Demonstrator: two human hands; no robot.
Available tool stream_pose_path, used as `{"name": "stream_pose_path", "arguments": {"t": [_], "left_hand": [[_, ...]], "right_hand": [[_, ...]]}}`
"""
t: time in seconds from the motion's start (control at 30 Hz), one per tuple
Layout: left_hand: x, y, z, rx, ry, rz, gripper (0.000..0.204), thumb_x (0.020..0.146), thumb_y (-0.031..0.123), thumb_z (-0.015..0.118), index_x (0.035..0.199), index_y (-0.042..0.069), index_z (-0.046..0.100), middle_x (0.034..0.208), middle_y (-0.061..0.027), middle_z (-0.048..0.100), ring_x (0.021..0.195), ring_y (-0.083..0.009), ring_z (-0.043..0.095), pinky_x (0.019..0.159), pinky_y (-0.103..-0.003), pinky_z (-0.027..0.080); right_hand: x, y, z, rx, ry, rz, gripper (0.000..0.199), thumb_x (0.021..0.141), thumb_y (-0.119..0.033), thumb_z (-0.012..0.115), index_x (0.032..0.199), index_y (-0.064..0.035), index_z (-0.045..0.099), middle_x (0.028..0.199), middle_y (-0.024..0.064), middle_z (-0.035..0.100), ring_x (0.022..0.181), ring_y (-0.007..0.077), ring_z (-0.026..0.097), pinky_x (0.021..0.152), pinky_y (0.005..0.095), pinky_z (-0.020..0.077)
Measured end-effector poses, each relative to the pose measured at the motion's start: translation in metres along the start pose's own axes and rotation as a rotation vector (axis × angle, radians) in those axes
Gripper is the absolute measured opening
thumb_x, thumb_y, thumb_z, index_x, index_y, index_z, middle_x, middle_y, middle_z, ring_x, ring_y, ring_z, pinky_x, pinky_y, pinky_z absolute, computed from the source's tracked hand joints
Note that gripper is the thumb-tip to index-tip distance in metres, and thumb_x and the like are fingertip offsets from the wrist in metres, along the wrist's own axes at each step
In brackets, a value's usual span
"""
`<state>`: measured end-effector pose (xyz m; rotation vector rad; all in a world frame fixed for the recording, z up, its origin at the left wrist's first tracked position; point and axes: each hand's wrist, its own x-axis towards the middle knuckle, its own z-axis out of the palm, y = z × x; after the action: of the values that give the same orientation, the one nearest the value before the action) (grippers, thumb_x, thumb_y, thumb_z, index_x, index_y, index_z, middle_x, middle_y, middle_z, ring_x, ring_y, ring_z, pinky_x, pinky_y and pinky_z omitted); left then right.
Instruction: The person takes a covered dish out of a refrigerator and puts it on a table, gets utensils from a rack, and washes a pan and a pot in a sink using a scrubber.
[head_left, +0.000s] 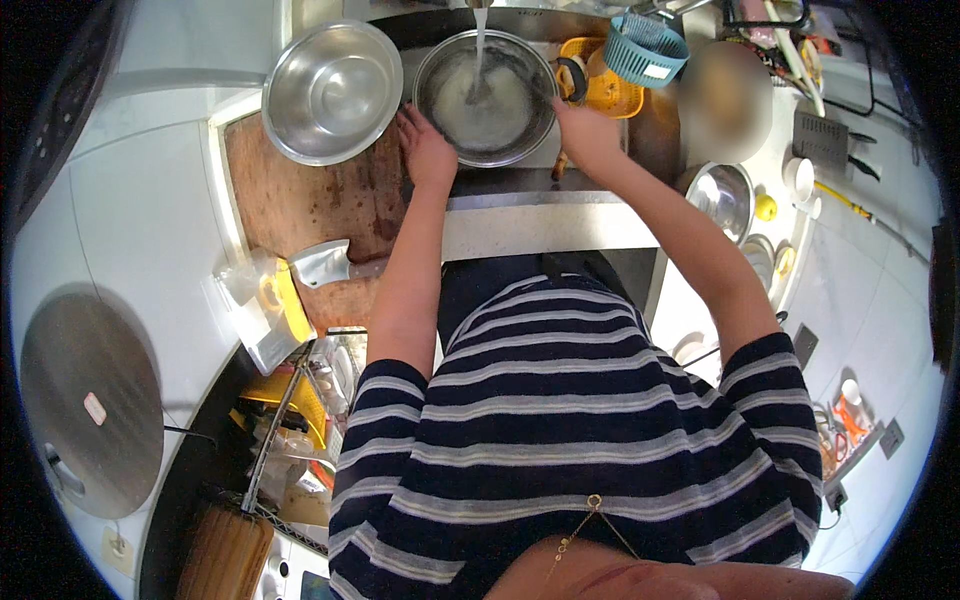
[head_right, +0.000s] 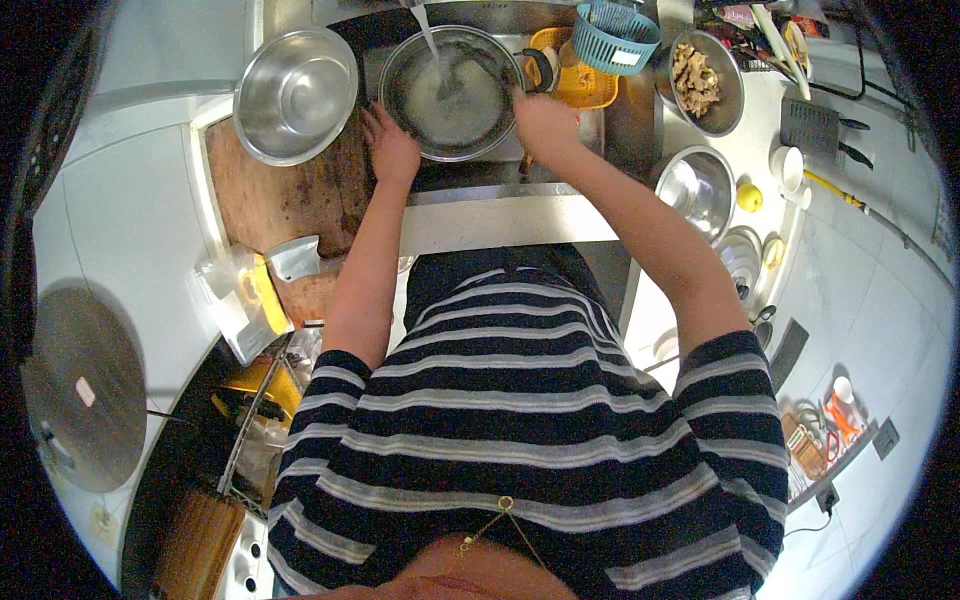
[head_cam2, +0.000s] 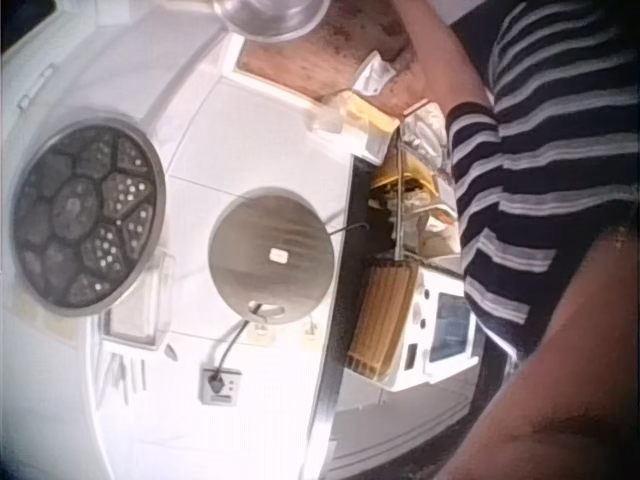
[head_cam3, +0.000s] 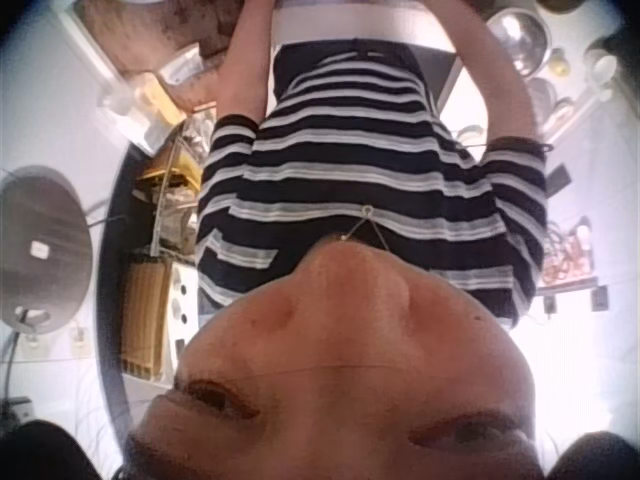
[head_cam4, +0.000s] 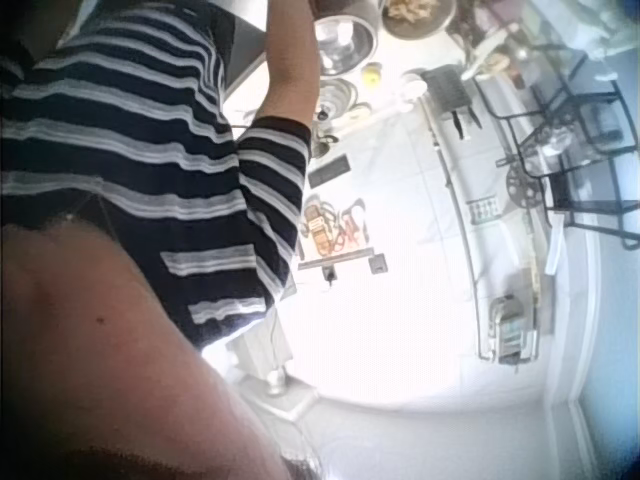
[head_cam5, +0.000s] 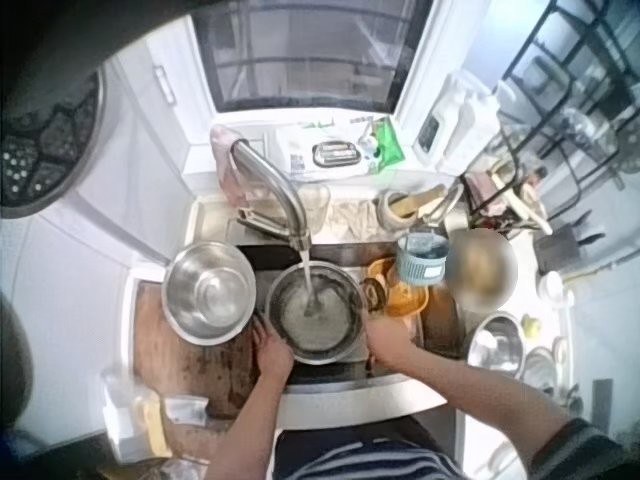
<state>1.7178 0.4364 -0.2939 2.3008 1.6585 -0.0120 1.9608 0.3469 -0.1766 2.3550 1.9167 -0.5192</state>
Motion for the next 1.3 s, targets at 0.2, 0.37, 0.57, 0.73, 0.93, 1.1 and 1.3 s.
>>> {"name": "stream_pose_path", "arguments": {"t": [0.2, 0.37, 0.57, 0.73, 0.93, 1.1, 1.3], "left_hand": [[-0.009, 0.016, -0.015, -0.235, -0.009, -0.085, 0.076, 0.085, 0.004, 0.053, 0.152, -0.009, 0.019, 0.157, -0.0328, 0.02, 0.147, -0.0454, 0.02, 0.121, -0.044, 0.023], [0.006, 0.025, -0.02, -0.145, -0.031, -0.064, 0.082, 0.086, 0.011, 0.06, 0.153, -0.008, 0.017, 0.157, -0.0332, 0.02, 0.147, -0.0427, 0.023, 0.122, -0.043, 0.02], [-0.007, 0.013, -0.024, -0.167, -0.038, -0.113, 0.086, 0.084, 0.008, 0.065, 0.154, -0.004, 0.017, 0.159, -0.0298, 0.015, 0.148, -0.0438, 0.019, 0.121, -0.044, 0.023], [-0.002, 0.028, -0.031, -0.193, -0.085, -0.082, 0.089, 0.084, 0.009, 0.067, 0.156, -0.001, 0.014, 0.161, -0.0283, 0.012, 0.148, -0.0429, 0.019, 0.12, -0.043, 0.026], [-0.001, 0.023, -0.027, -0.195, -0.131, -0.09, 0.095, 0.086, 0.017, 0.068, 0.157, 0.001, 0.007, 0.161, -0.0299, 0.01, 0.146, -0.0469, 0.022, 0.12, -0.045, 0.025], [0.002, 0.018, -0.028, -0.178, -0.119, -0.05, 0.091, 0.086, 0.014, 0.067, 0.156, -0.003, 0.011, 0.16, -0.0319, 0.009, 0.146, -0.0463, 0.022, 0.12, -0.045, 0.026], [0.004, 0.03, -0.031, -0.242, -0.108, -0.02, 0.085, 0.084, 0.003, 0.06, 0.155, -0.003, 0.014, 0.161, -0.029, 0.007, 0.15, -0.0409, 0.014, 0.12, -0.042, 0.024]], "right_hand": [[-0.024, -0.025, 0.04, 0.18, -0.434, 0.025, 0.031, 0.088, -0.014, 0.054, 0.116, -0.0039, 0.063, 0.098, 0.0214, 0.07, 0.09, 0.0368, 0.068, 0.073, 0.0494, 0.0551], [0.063, 0.002, 0.062, 1.32, -0.458, 0.471, 0.023, 0.094, -0.018, 0.056, 0.08, -0.0007, 0.06, 0.078, 0.0131, 0.063, 0.058, 0.0267, 0.06, 0.052, 0.0416, 0.0513], [0.013, 0.002, 0.057, 2.243, -0.324, 1.119, 0.015, 0.101, -0.013, 0.046, 0.086, -0.0089, 0.043, 0.065, 0.0025, 0.042, 0.049, 0.0133, 0.041, 0.042, 0.0276, 0.0347], [0.013, -0.022, 0.058, 1.355, -0.107, 0.52, 0.034, 0.096, -0.013, 0.053, 0.128, -0.0026, 0.054, 0.081, 0.0174, 0.061, 0.069, 0.0294, 0.06, 0.058, 0.041, 0.0466], [-0.024, -0.022, 0.038, 0.35, -0.254, -0.103, 0.048, 0.091, -0.016, 0.06, 0.137, -0.0058, 0.054, 0.099, 0.0218, 0.069, 0.089, 0.0411, 0.068, 0.074, 0.0562, 0.0516], [-0.024, -0.01, -0.009, -0.062, -0.417, -0.353, 0.045, 0.088, -0.01, 0.056, 0.132, -0.008, 0.056, 0.089, 0.0187, 0.07, 0.085, 0.0382, 0.069, 0.068, 0.0521, 0.0541], [0.001, -0.017, 0.011, 0.102, -0.067, -0.264, 0.041, 0.087, -0.008, 0.054, 0.127, -0.0102, 0.057, 0.082, 0.0163, 0.069, 0.078, 0.0366, 0.07, 0.062, 0.051, 0.0555]]}}
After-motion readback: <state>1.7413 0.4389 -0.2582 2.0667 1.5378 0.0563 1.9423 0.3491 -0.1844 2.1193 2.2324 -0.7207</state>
